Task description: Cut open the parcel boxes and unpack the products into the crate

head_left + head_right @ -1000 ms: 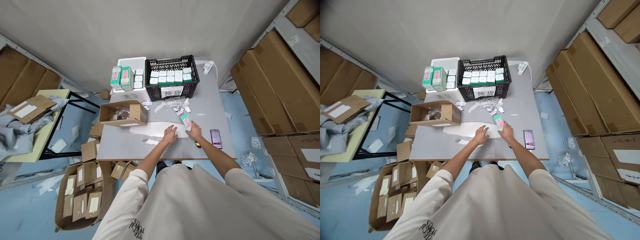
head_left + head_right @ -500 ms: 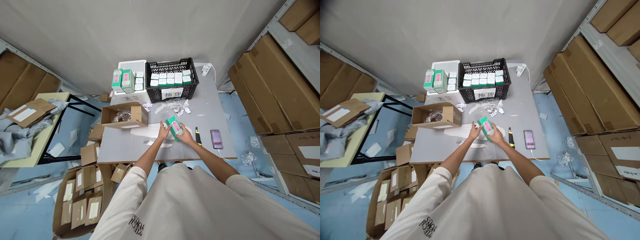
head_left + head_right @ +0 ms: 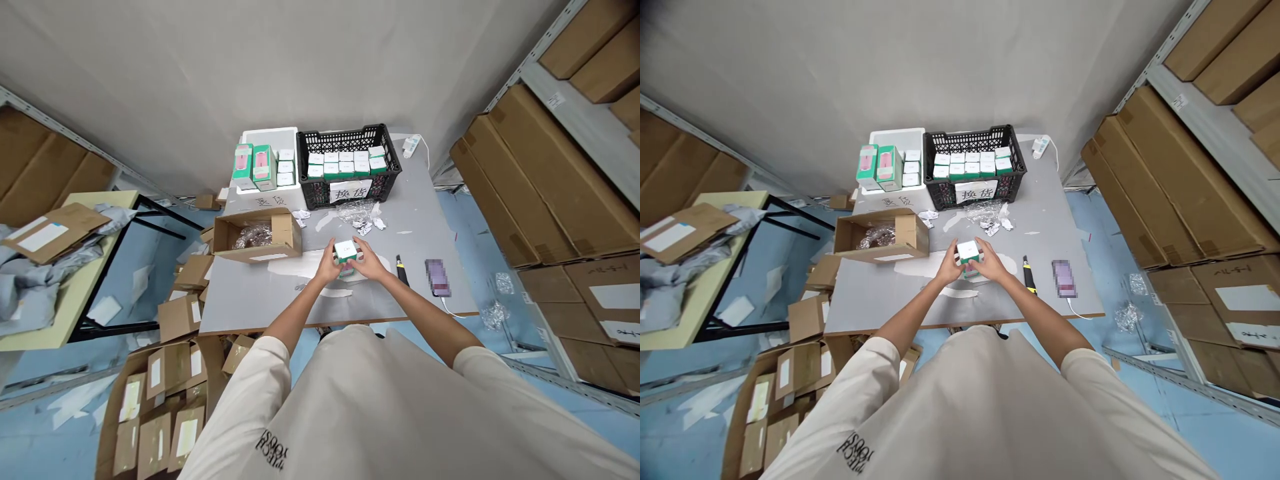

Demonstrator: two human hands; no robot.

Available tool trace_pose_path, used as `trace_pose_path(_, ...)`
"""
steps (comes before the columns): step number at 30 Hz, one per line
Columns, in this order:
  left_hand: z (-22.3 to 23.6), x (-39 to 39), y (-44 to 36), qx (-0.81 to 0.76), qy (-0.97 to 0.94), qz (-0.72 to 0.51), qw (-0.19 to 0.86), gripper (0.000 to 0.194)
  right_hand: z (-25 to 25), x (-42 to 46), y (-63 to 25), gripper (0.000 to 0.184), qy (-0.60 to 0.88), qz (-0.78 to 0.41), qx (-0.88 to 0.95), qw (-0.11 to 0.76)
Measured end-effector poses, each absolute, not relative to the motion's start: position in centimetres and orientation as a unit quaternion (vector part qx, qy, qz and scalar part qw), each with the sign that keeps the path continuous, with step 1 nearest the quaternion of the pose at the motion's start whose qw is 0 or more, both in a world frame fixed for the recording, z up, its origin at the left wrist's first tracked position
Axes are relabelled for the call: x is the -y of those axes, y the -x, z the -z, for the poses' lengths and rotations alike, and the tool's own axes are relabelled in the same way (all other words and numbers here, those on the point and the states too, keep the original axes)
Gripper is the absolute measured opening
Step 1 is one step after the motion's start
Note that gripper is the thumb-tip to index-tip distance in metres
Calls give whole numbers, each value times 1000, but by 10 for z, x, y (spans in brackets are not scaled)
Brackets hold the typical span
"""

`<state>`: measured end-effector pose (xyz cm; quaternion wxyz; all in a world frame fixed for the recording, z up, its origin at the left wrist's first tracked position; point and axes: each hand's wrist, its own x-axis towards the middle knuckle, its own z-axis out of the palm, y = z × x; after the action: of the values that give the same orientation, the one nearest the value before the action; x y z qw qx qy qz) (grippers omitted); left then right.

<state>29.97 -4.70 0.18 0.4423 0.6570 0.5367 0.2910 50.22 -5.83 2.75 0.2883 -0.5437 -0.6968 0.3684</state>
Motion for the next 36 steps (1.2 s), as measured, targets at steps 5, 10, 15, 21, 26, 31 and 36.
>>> trace_pose_path(5,10,55,-286,-523,-670,-270,453,102,-32,59,-502,65,487,-320,775,243)
trace_pose_path(10,9,65,-273,-525,-687,-263,429,93,-32,64,-502,63,464,-278,820,187)
trace_pose_path(15,3,65,-268,-523,-680,-265,440,88,-35,57,-501,60,450,-252,841,161)
trace_pose_path(21,1,63,-265,-517,-693,-249,435,82,-38,53,-503,59,439,-251,847,165)
trace_pose_path(26,-3,64,-263,-516,-701,-232,434,81,-42,51,-505,55,435,-251,854,137)
trace_pose_path(31,-3,65,-263,-519,-696,-229,441,82,-50,50,-502,49,439,-215,868,93)
trace_pose_path(36,-3,65,-263,-518,-699,-234,434,82,-67,44,-494,40,413,-150,898,21)
